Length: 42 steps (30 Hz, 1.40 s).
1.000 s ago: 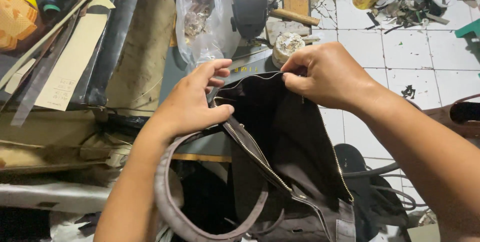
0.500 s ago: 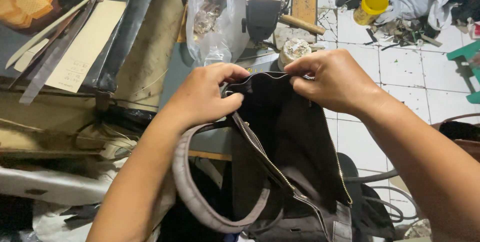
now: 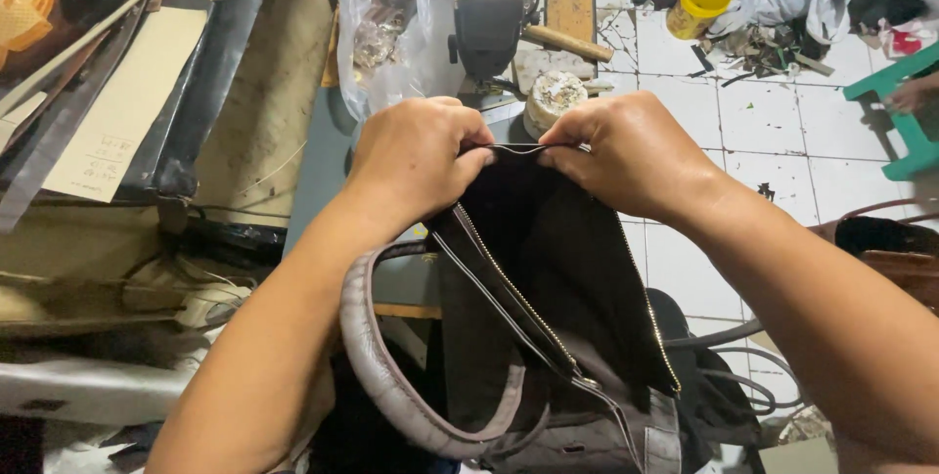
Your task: Inspecting and adjusting the zipper and top edge of a leather tote bag
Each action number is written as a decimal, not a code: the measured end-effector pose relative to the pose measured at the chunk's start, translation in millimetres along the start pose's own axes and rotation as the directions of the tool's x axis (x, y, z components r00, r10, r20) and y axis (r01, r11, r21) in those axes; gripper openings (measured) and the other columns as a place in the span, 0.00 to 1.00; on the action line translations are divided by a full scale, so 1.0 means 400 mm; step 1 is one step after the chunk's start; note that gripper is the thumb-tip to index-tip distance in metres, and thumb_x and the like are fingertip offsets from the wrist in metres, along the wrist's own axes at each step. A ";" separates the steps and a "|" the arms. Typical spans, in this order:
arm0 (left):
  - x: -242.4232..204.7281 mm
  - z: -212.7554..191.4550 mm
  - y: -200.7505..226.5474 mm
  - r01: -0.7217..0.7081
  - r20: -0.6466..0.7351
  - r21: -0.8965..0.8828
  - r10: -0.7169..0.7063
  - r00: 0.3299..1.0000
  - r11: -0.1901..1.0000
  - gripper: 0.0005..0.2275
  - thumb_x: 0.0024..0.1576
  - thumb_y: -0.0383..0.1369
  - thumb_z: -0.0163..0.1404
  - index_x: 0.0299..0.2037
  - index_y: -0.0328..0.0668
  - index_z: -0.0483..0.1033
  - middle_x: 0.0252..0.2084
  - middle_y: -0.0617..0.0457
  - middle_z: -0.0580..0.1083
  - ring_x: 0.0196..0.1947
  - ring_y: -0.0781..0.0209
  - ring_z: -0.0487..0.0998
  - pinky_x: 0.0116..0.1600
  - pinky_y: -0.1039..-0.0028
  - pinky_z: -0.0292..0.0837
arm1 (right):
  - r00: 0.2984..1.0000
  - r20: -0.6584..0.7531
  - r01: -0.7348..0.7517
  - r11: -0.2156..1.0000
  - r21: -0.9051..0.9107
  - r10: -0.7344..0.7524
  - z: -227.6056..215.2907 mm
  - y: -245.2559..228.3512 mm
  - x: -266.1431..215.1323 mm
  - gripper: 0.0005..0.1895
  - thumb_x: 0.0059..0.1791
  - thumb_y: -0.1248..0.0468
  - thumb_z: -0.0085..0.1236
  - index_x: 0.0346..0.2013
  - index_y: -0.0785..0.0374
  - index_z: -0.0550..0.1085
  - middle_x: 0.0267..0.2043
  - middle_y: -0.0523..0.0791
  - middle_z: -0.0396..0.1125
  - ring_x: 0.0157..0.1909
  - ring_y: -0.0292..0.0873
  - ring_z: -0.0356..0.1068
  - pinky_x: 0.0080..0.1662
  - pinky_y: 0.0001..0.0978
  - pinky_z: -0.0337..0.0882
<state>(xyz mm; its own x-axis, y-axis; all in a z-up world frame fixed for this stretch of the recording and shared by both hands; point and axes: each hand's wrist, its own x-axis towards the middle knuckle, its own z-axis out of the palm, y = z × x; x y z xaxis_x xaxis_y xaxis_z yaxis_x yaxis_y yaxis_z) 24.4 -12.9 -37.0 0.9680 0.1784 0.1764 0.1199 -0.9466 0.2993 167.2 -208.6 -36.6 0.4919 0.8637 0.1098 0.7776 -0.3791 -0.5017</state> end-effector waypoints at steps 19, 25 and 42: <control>-0.010 0.048 -0.015 -0.041 -0.149 -0.028 0.036 0.988 0.999 0.05 0.51 0.41 0.55 0.32 0.57 0.80 0.28 0.54 0.75 0.34 0.44 0.80 0.37 0.54 0.77 | 0.994 0.050 0.101 0.985 -0.143 -0.095 0.019 -0.020 0.016 0.07 0.46 0.57 0.65 0.37 0.51 0.83 0.34 0.45 0.76 0.44 0.53 0.76 0.45 0.46 0.74; -0.019 0.045 -0.009 -0.043 -0.163 -0.051 0.034 0.986 0.998 0.05 0.51 0.41 0.55 0.32 0.57 0.80 0.28 0.54 0.74 0.34 0.45 0.80 0.36 0.55 0.77 | 0.990 -0.022 0.130 0.976 -0.177 -0.136 0.032 0.004 0.024 0.04 0.45 0.58 0.64 0.31 0.52 0.81 0.32 0.42 0.75 0.42 0.51 0.76 0.43 0.44 0.74; 0.014 0.049 0.010 -0.152 -0.067 -0.007 0.151 0.986 0.988 0.08 0.49 0.37 0.60 0.37 0.53 0.77 0.33 0.55 0.74 0.39 0.46 0.80 0.40 0.55 0.78 | 0.971 -0.102 0.218 0.976 -0.014 -0.218 0.046 0.009 0.025 0.02 0.42 0.63 0.63 0.27 0.56 0.77 0.25 0.44 0.69 0.36 0.51 0.73 0.37 0.42 0.72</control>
